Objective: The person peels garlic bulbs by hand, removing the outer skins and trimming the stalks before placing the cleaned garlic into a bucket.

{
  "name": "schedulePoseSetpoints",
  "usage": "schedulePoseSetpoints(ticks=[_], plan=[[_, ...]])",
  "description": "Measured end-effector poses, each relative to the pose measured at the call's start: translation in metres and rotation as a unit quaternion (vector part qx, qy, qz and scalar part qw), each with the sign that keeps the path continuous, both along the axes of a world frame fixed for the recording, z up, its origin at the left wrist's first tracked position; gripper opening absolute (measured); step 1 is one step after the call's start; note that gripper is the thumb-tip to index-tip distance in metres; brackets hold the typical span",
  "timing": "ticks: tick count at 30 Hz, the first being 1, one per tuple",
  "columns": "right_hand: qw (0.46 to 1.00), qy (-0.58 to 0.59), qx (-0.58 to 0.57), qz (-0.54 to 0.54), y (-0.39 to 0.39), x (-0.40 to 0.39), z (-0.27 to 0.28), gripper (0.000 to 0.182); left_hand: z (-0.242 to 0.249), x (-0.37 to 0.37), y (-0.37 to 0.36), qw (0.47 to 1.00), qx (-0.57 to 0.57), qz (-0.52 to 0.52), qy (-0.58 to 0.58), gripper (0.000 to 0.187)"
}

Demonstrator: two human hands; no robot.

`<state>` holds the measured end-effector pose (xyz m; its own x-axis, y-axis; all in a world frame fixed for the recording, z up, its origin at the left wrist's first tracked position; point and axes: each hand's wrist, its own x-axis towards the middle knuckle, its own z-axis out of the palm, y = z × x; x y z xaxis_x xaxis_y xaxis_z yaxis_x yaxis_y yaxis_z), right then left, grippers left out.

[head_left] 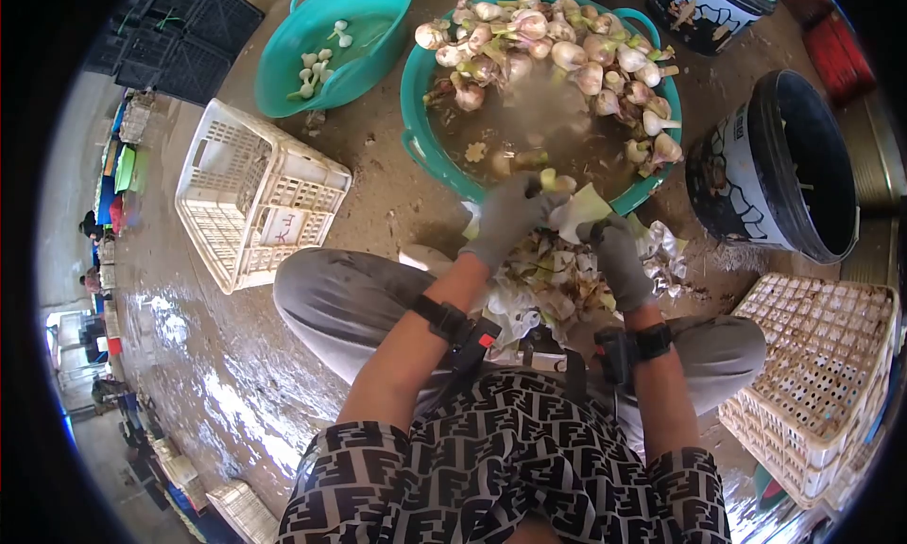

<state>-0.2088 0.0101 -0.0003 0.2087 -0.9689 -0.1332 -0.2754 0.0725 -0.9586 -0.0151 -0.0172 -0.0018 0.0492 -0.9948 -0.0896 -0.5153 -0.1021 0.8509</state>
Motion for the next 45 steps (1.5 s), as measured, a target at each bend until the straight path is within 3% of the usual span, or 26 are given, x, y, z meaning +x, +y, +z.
schedulePoseSetpoints(ticks=[2,4,6,9,11,12,13,15,17,18,19,20,21,22,23,26,27,31,33,34,36,39,42,43,44,45], plan=[[1.000,-0.005,-0.028,0.002,-0.007,-0.005,-0.013,0.017,0.025,-0.002,-0.003,0.990,0.070,-0.046,-0.118,0.038],[0.995,-0.046,-0.058,-0.066,-0.009,-0.020,-0.049,0.015,0.028,0.005,-0.001,0.997,0.063,-0.042,0.029,0.032],[0.988,-0.099,-0.018,-0.118,-0.001,-0.024,-0.008,0.019,0.034,0.010,0.002,0.979,0.092,-0.050,0.174,0.027],[0.995,0.012,-0.029,-0.090,0.008,-0.036,0.014,0.026,0.047,0.019,0.001,0.920,0.150,-0.082,0.352,0.022],[0.984,-0.091,-0.036,-0.148,0.014,-0.047,0.008,0.029,0.035,0.030,-0.001,0.886,0.149,-0.106,0.425,0.022],[0.973,-0.143,-0.040,-0.177,0.016,-0.044,0.017,0.030,0.022,0.037,-0.004,0.863,0.136,-0.059,0.482,0.023],[0.981,-0.012,-0.052,-0.188,0.022,-0.049,0.031,0.034,0.008,0.043,-0.007,0.835,0.123,-0.012,0.536,0.025],[0.971,-0.150,0.032,-0.181,0.021,-0.074,0.030,0.043,0.016,0.056,-0.005,0.768,0.124,0.072,0.625,0.027],[0.991,-0.055,0.087,-0.091,0.018,-0.078,0.031,0.050,0.007,0.066,-0.006,0.713,0.149,0.041,0.684,0.026],[0.990,0.109,0.094,-0.004,0.011,-0.072,0.032,0.052,0.003,0.068,-0.008,0.683,0.161,0.023,0.712,0.026],[0.954,0.270,0.098,0.082,0.004,-0.065,0.033,0.053,-0.002,0.062,-0.009,0.700,0.192,0.079,0.684,0.027],[0.887,0.421,0.100,0.164,0.004,-0.056,0.037,0.055,-0.004,0.057,-0.007,0.681,0.224,0.065,0.695,0.028],[0.884,0.451,-0.041,0.115,0.007,-0.043,0.041,0.051,-0.006,0.054,-0.005,0.661,0.255,0.051,0.704,0.028],[0.936,0.347,-0.024,0.057,0.002,-0.032,0.048,0.049,-0.008,0.050,-0.004,0.640,0.285,0.036,0.712,0.029],[0.972,0.236,-0.007,0.000,-0.006,-0.019,0.056,0.048,0.000,0.041,-0.001,0.654,0.294,0.026,0.696,0.031],[0.993,0.070,-0.093,0.022,-0.014,0.013,0.055,0.044,-0.001,0.025,0.004,0.658,0.324,-0.022,0.679,0.030],[0.981,0.084,-0.168,0.040,-0.017,0.017,0.041,0.040,-0.007,0.020,0.003,0.627,0.335,-0.014,0.703,0.029],[0.992,0.115,-0.001,0.055,-0.019,0.011,0.025,0.030,-0.012,0.021,0.003,0.636,0.352,0.012,0.686,0.027],[0.994,0.089,0.030,0.051,-0.013,0.012,0.052,0.024,-0.003,0.017,0.003,0.649,0.354,0.038,0.672,0.025],[0.994,-0.027,0.094,0.038,-0.009,0.008,0.056,0.023,-0.008,0.019,0.001,0.670,0.333,0.057,0.661,0.024],[0.942,-0.255,0.216,0.010,-0.004,-0.005,0.062,0.022,-0.019,0.027,-0.005,0.710,0.290,0.095,0.635,0.022],[0.975,-0.209,0.073,-0.002,-0.001,-0.028,0.075,0.020,-0.026,0.044,-0.011,0.756,0.260,0.144,0.583,0.022],[0.970,-0.091,0.214,0.073,-0.013,-0.057,0.004,0.027,-0.023,0.046,-0.009,0.752,0.267,0.147,0.585,0.025],[0.980,0.125,0.100,0.118,-0.010,-0.049,0.004,0.032,-0.023,0.045,-0.009,0.756,0.276,0.144,0.576,0.025],[0.929,0.343,-0.007,0.137,-0.007,-0.039,0.004,0.038,-0.024,0.042,-0.007,0.760,0.285,0.143,0.567,0.026],[0.951,0.290,-0.004,0.103,-0.007,-0.028,0.017,0.039,-0.020,0.038,-0.005,0.763,0.294,0.142,0.557,0.026]])
